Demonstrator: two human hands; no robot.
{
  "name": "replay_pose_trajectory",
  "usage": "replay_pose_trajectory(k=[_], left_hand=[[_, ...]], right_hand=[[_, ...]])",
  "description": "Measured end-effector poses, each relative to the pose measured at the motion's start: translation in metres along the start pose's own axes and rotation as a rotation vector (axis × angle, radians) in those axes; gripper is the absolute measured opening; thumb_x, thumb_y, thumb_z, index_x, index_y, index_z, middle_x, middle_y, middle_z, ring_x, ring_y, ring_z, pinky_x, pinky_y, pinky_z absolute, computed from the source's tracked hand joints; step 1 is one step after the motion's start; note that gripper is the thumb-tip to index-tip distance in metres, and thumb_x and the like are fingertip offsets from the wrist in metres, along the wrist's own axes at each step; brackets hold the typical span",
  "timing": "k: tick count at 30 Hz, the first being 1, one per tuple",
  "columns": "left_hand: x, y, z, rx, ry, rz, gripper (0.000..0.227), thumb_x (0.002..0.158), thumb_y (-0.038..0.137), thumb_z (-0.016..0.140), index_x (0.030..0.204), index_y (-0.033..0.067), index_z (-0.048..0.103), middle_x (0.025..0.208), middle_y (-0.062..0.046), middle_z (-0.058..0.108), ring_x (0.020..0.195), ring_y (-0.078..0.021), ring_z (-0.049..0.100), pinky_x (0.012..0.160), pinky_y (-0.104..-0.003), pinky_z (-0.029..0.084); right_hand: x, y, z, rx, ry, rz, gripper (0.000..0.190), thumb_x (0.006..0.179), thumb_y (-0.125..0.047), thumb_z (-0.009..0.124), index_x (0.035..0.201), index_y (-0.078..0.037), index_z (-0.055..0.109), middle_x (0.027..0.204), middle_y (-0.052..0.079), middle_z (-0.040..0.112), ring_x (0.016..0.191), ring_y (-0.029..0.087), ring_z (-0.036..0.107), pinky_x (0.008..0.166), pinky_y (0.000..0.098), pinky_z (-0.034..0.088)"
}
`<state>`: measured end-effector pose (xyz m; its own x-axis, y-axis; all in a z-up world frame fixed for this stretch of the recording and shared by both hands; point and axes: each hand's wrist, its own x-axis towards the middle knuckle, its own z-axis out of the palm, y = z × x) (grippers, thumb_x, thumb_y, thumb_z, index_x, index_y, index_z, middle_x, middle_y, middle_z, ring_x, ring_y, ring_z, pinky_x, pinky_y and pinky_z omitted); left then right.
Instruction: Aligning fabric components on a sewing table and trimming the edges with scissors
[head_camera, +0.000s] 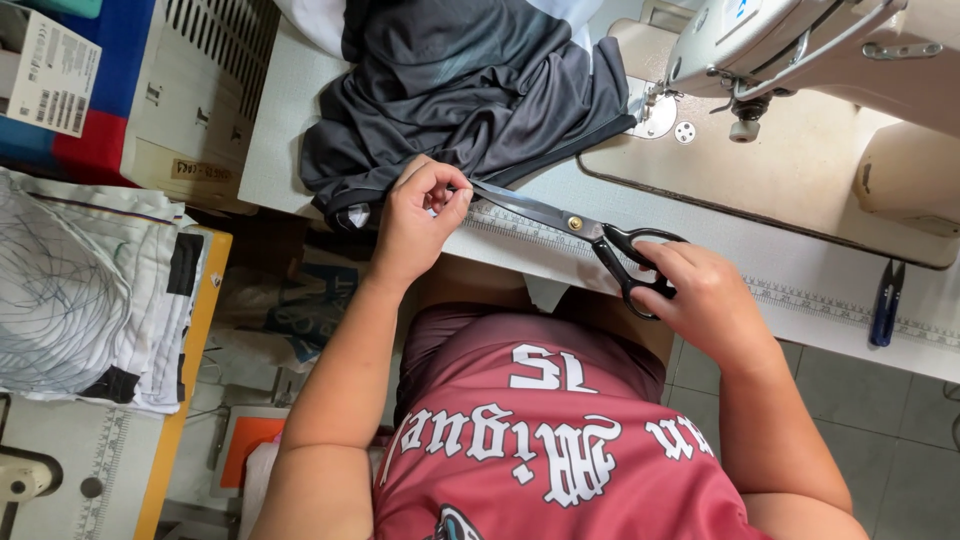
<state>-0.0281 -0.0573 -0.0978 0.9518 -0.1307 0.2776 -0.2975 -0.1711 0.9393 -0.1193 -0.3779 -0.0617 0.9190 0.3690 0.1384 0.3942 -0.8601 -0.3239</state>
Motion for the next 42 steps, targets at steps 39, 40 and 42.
replay_pose_trajectory(k=[39, 40, 42], left_hand=[[0.061, 0.032, 0.057, 0.319, -0.189, 0.513, 0.006, 0.083, 0.006, 0.070, 0.089, 0.0070, 0.069, 0.101, -0.008, 0.064, 0.091, -0.0282, 0.055, 0.085, -0.038, 0.043], [0.075, 0.019, 0.080, 0.257, -0.221, 0.521, 0.006, 0.085, 0.007, 0.066, 0.091, 0.0068, 0.069, 0.094, -0.007, 0.064, 0.086, -0.0256, 0.055, 0.080, -0.035, 0.044], [0.099, -0.005, 0.113, 0.269, -0.214, 0.501, 0.006, 0.083, 0.006, 0.066, 0.089, 0.0069, 0.068, 0.089, -0.007, 0.063, 0.081, -0.0271, 0.056, 0.077, -0.037, 0.044]], right_hand=[[-0.042, 0.084, -0.036, 0.021, -0.001, 1.042, 0.044, 0.087, -0.021, 0.061, 0.125, 0.000, 0.058, 0.113, 0.016, 0.064, 0.100, 0.032, 0.059, 0.080, 0.0426, 0.046], [-0.052, 0.089, -0.031, 0.018, 0.040, 0.985, 0.041, 0.087, -0.021, 0.061, 0.122, 0.000, 0.061, 0.107, 0.015, 0.066, 0.098, 0.031, 0.060, 0.082, 0.0414, 0.045], [-0.066, 0.072, -0.032, 0.105, 0.058, 1.005, 0.043, 0.086, -0.019, 0.060, 0.124, -0.001, 0.059, 0.108, 0.016, 0.066, 0.097, 0.029, 0.060, 0.083, 0.0395, 0.045]])
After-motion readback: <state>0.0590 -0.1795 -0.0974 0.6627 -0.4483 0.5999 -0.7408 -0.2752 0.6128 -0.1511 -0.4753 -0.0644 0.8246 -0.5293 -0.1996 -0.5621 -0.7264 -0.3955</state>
